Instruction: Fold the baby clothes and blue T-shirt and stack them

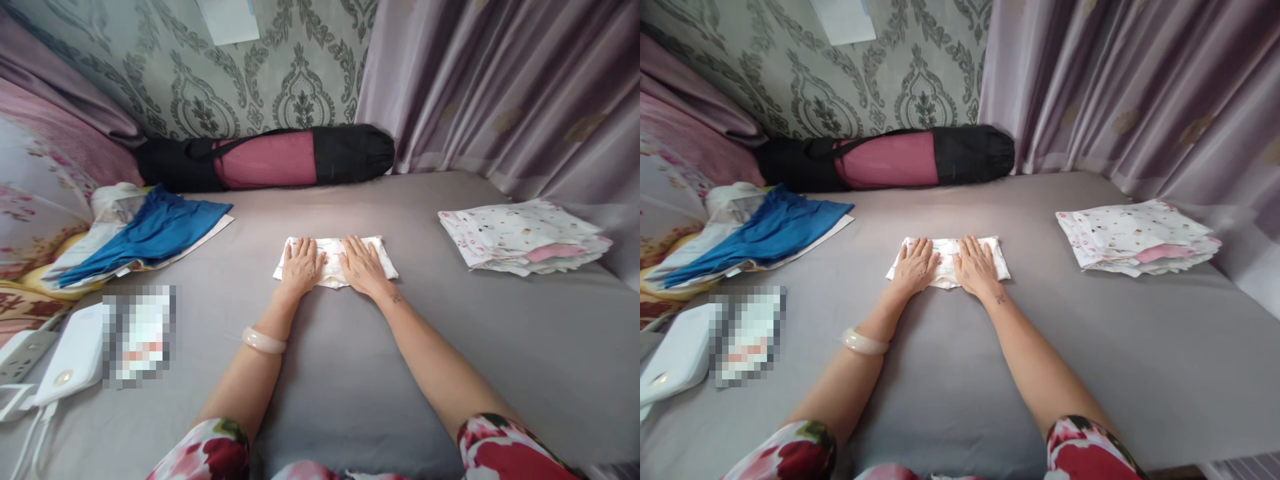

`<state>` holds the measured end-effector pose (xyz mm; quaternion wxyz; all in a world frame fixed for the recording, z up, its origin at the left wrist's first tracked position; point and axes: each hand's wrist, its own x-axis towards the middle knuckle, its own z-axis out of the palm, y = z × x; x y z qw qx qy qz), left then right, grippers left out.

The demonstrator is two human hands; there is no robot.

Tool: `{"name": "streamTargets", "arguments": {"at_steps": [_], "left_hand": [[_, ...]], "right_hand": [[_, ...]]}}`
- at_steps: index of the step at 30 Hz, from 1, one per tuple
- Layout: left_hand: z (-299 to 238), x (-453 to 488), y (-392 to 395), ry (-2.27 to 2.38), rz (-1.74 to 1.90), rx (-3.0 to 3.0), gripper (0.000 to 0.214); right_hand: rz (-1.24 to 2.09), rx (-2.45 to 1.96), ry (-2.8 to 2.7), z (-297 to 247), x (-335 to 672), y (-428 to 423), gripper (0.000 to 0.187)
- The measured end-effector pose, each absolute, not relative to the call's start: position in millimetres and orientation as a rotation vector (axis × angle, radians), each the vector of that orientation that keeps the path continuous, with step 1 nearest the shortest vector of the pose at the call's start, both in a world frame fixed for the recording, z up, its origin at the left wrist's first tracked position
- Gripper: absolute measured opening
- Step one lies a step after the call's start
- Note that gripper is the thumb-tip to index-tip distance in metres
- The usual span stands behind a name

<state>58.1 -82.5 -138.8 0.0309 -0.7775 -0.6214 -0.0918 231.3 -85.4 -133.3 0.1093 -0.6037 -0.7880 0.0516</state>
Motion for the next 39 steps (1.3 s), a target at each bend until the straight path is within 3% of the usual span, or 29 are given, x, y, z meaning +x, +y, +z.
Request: {"name": "streamTargets", "arguments": {"at_steps": [15, 30, 39], "left_hand": [[-133.5, 50.2, -83.2, -2.003, -0.472, -2.243, 0.054], [-140.3, 45.0, -79.7, -2.129, -0.249, -2.311, 0.060], [-135.2, 42.9, -83.5, -2.084, -0.415, -2.203, 0.056]], "right_hand": [[0.077, -1.839, -2.237, -123.5, 240.4, -86.8, 0.059], [0.067, -1.912, -2.249, -130.8, 243.8, -86.0, 0.060], [0.041, -1.954, -2.192, -128.9, 252.4, -82.1, 0.062]]}}
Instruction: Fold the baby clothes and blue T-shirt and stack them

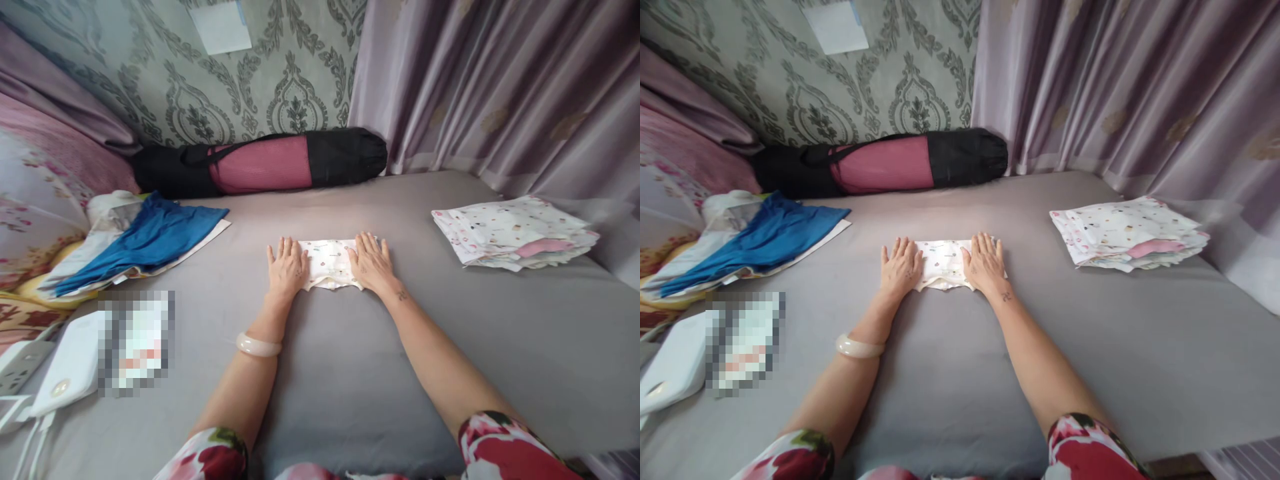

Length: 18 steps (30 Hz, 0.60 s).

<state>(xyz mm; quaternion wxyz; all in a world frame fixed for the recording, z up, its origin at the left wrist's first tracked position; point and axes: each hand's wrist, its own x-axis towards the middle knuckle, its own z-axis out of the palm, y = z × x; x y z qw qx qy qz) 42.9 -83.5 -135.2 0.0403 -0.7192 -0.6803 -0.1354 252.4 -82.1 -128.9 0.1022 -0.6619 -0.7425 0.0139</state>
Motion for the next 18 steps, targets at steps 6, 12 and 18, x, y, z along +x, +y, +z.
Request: {"name": "streamTargets", "arguments": {"at_steps": [6, 12, 18], "left_hand": [[-136.6, 35.2, -82.0, -2.069, -0.499, -2.153, 0.056], [-142.1, 32.2, -79.1, -2.158, -0.383, -2.262, 0.058], [-141.2, 32.1, -78.7, -2.185, -0.391, -2.272, 0.058]], "right_hand": [[0.016, -2.034, -2.129, -130.4, 267.8, -77.5, 0.062], [0.125, -2.093, -2.143, -137.0, 271.0, -75.5, 0.065], [0.133, -2.081, -2.130, -141.1, 272.7, -72.7, 0.065]]}}
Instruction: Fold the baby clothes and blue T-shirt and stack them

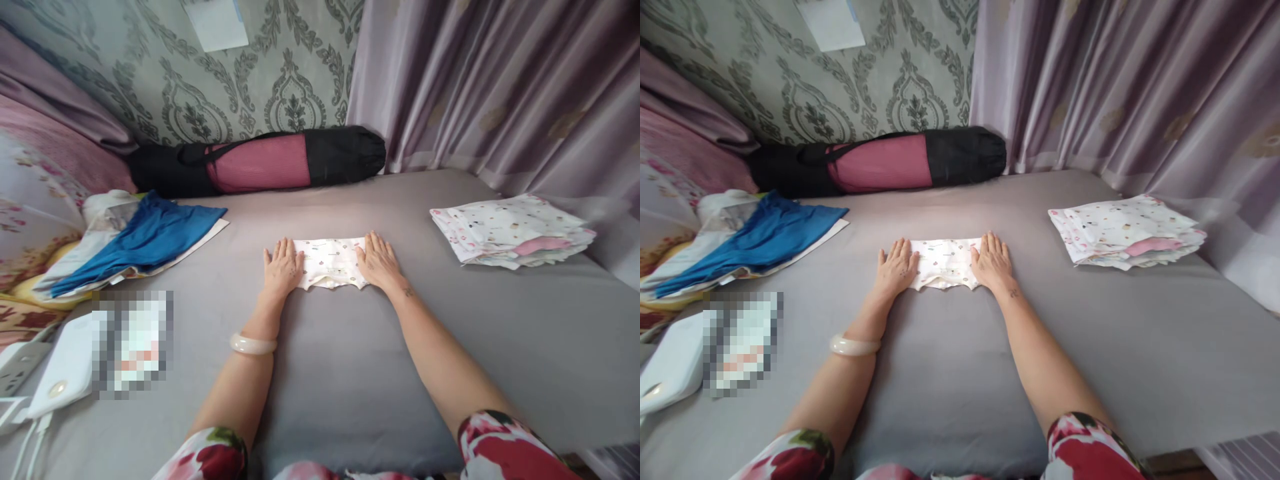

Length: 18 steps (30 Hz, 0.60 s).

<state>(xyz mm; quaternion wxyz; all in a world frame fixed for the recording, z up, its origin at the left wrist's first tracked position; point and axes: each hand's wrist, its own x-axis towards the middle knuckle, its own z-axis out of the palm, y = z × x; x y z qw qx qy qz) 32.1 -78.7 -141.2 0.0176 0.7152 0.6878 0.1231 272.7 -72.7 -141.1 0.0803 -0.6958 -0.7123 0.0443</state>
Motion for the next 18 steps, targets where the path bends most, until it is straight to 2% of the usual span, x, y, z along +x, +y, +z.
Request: {"name": "streamTargets", "arguments": {"at_steps": [12, 18], "left_hand": [[-135.1, 43.0, -82.9, 2.081, 0.574, 2.427, 0.054], [-131.4, 57.7, -89.8, 1.894, 0.387, 2.532, 0.056]], "right_hand": [[0.014, -1.967, -2.144, -132.1, 262.3, -78.5, 0.062], [0.061, -1.961, -2.180, -138.7, 259.9, -78.4, 0.063]]}}
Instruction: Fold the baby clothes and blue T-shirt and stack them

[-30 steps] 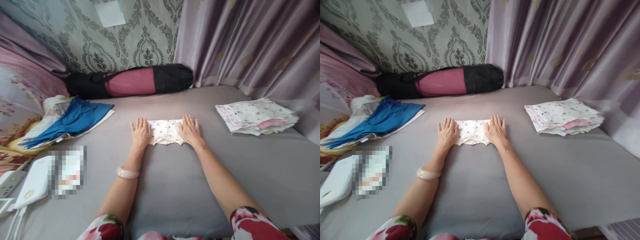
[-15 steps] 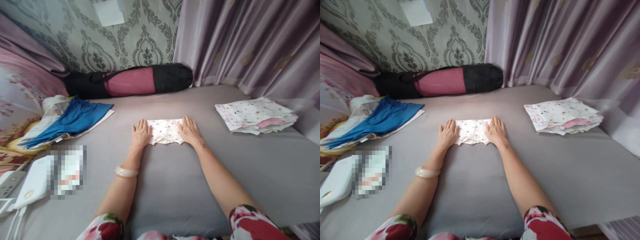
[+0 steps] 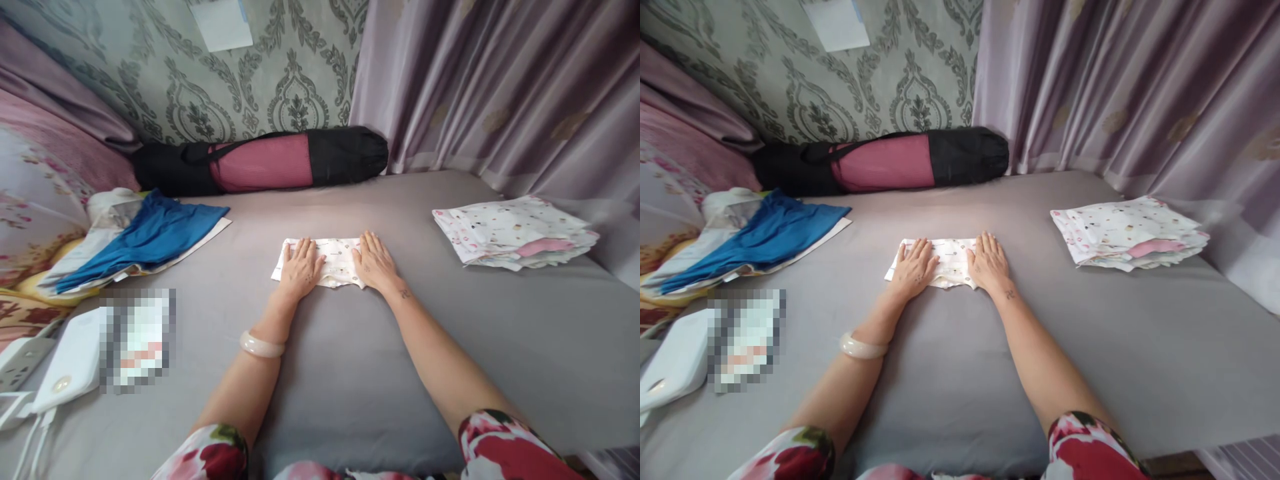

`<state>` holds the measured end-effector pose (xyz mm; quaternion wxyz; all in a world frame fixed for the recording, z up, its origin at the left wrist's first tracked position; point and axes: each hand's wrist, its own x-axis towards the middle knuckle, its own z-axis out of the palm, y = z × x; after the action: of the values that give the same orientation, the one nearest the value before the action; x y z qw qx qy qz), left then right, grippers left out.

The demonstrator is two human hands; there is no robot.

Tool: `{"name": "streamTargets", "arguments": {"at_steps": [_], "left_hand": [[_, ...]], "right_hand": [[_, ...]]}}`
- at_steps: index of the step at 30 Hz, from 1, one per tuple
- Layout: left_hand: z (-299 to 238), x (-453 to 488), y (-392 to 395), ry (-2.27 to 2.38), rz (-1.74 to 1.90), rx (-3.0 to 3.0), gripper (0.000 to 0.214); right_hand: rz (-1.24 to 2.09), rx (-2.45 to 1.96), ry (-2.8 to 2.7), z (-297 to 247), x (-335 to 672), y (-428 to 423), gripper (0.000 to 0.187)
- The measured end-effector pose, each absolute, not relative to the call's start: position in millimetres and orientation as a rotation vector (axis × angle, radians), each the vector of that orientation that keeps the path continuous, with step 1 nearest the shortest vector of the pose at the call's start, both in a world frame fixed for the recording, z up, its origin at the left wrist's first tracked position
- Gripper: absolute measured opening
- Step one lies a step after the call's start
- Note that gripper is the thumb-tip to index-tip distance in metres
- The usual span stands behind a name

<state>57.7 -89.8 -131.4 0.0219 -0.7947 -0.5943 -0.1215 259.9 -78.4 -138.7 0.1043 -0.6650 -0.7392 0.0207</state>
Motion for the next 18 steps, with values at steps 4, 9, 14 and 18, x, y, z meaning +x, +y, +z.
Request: {"name": "streamTargets", "arguments": {"at_steps": [4, 9, 14, 18], "left_hand": [[-129.1, 58.8, -92.0, -1.850, -0.268, -2.509, 0.057], [-129.8, 54.5, -91.7, -1.813, -0.291, -2.557, 0.064], [-132.8, 51.3, -90.2, -1.771, -0.390, -2.609, 0.076], [-133.7, 50.0, -88.9, -1.775, -0.439, -2.677, 0.087]], "right_hand": [[0.067, -1.965, -2.192, -141.5, 261.2, -76.8, 0.063], [0.041, -1.978, -2.193, -139.6, 260.4, -77.5, 0.062], [-0.017, -1.895, -2.184, -132.3, 247.7, -83.4, 0.059], [0.042, -1.789, -2.240, -127.6, 233.2, -88.9, 0.058]]}}
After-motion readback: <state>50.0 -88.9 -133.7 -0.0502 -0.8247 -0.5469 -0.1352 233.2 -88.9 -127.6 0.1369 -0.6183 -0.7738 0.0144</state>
